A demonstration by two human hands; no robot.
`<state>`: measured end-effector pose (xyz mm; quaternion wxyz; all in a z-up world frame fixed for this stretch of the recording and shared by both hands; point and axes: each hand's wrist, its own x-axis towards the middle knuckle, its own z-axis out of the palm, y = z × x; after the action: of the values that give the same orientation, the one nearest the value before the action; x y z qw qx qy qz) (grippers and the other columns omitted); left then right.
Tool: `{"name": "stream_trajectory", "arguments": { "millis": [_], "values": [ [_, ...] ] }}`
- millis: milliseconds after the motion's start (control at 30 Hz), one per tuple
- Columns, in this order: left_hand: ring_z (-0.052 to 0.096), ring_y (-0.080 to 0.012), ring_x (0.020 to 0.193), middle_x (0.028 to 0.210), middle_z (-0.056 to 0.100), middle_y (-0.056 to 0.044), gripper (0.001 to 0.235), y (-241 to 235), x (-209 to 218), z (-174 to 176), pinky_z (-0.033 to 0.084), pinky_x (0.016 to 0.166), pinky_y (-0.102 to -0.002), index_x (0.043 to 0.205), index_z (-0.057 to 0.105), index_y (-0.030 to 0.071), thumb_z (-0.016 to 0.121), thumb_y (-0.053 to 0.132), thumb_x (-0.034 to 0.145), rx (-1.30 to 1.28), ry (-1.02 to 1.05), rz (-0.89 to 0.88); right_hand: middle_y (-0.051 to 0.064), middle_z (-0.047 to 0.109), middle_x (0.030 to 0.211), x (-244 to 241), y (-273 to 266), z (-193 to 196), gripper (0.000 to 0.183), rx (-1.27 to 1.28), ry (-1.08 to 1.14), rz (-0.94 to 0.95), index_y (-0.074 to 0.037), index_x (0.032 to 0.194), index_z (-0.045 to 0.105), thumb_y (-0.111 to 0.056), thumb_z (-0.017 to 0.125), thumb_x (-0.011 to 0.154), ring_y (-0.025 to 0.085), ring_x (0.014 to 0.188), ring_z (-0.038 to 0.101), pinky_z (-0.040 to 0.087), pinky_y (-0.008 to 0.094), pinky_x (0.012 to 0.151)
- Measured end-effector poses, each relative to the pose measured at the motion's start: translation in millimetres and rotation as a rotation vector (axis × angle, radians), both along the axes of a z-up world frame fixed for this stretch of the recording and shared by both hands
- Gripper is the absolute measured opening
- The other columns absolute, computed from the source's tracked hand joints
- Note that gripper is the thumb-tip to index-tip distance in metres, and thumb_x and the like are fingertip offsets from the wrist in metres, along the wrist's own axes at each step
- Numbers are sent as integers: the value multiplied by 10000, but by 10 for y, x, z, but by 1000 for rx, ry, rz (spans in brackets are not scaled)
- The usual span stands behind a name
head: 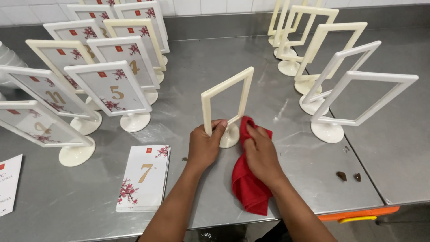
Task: The person assembles table number frames by inserting numbered cards into white plastic stands. They use a red cloth to wipe the frames and cards before and after insertion. The person handles multiple frames and cards, arranging them on a metal countertop.
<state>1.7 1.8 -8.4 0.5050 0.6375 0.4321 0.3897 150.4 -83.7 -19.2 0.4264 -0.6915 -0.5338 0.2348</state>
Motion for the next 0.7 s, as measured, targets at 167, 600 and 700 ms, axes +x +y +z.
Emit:
{"name": "stream_trajectory", "arguments": {
  "millis": [167, 600, 700],
  "values": [
    [694, -220, 886, 940, 787, -196, 372, 12, 6, 28, 553, 756, -368, 1177, 779, 55, 648, 362, 1011, -5, -3, -2, 50, 468, 978, 43, 78, -65, 436, 8, 222, -145, 14, 1265, 644, -138, 410, 930, 185, 977, 464, 421, 357, 977],
    [670, -179, 893, 930, 791, -158, 382, 1, 5, 16, 545, 766, -356, 1184, 778, 83, 634, 394, 1016, -6, 0, -19, 87, 538, 958, 0, 16, 93, 434, -4, 111, -13, 17, 1280, 673, -103, 420, 948, 220, 987, 538, 453, 403, 958],
    [680, -188, 904, 944, 791, -173, 372, 17, 6, -11, 551, 775, -367, 1181, 778, 75, 636, 379, 1019, -1, -5, -11, 53, 502, 955, 54, 3, 64, 410, 63, 308, -156, 10, 1225, 688, -115, 441, 922, 189, 978, 485, 423, 377, 980]
  ]
}}
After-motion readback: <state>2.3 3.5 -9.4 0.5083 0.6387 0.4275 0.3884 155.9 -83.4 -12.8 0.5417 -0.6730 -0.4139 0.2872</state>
